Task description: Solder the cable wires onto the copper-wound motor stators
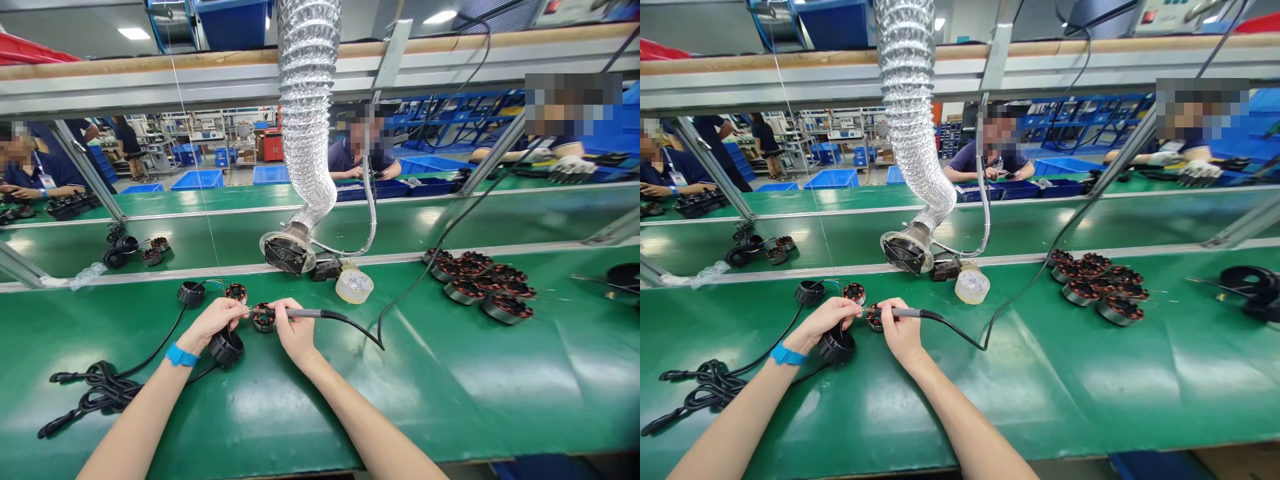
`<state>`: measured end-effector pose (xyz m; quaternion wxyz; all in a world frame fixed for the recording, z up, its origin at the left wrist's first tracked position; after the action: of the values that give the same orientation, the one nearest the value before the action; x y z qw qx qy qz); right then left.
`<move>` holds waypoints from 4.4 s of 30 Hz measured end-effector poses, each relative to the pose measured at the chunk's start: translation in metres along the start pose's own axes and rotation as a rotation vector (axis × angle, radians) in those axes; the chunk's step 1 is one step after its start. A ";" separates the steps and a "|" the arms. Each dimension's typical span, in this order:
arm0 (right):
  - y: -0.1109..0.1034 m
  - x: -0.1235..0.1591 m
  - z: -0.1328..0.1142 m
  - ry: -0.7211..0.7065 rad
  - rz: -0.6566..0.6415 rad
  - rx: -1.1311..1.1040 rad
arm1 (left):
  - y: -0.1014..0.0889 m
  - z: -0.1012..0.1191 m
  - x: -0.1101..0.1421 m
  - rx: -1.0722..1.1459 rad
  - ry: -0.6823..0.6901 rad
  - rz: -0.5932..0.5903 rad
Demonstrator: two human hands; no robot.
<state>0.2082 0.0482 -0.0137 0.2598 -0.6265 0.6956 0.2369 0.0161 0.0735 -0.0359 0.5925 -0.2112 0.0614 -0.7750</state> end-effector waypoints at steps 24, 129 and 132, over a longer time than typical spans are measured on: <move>0.003 0.002 0.008 0.198 0.017 -0.086 | -0.001 0.000 0.000 -0.027 0.014 0.012; 0.006 0.000 0.025 0.081 -0.511 0.140 | 0.021 -0.005 0.002 -0.003 0.058 -0.038; 0.005 -0.001 0.025 0.085 -0.509 0.152 | 0.020 -0.006 0.004 0.002 0.058 -0.033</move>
<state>0.2050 0.0656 -0.0315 0.3279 -0.7693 0.5417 0.0848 0.0311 0.0628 -0.0470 0.5779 -0.1889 0.0741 -0.7905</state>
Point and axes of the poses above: each hand's wrist, its own x-axis away from the middle knuckle, its own y-axis out of the palm, z = x × y, the point moved 4 cm from there along -x, towards the middle knuckle, and after that the axes turned 8 degrees about -x, right-handed, at the moved point
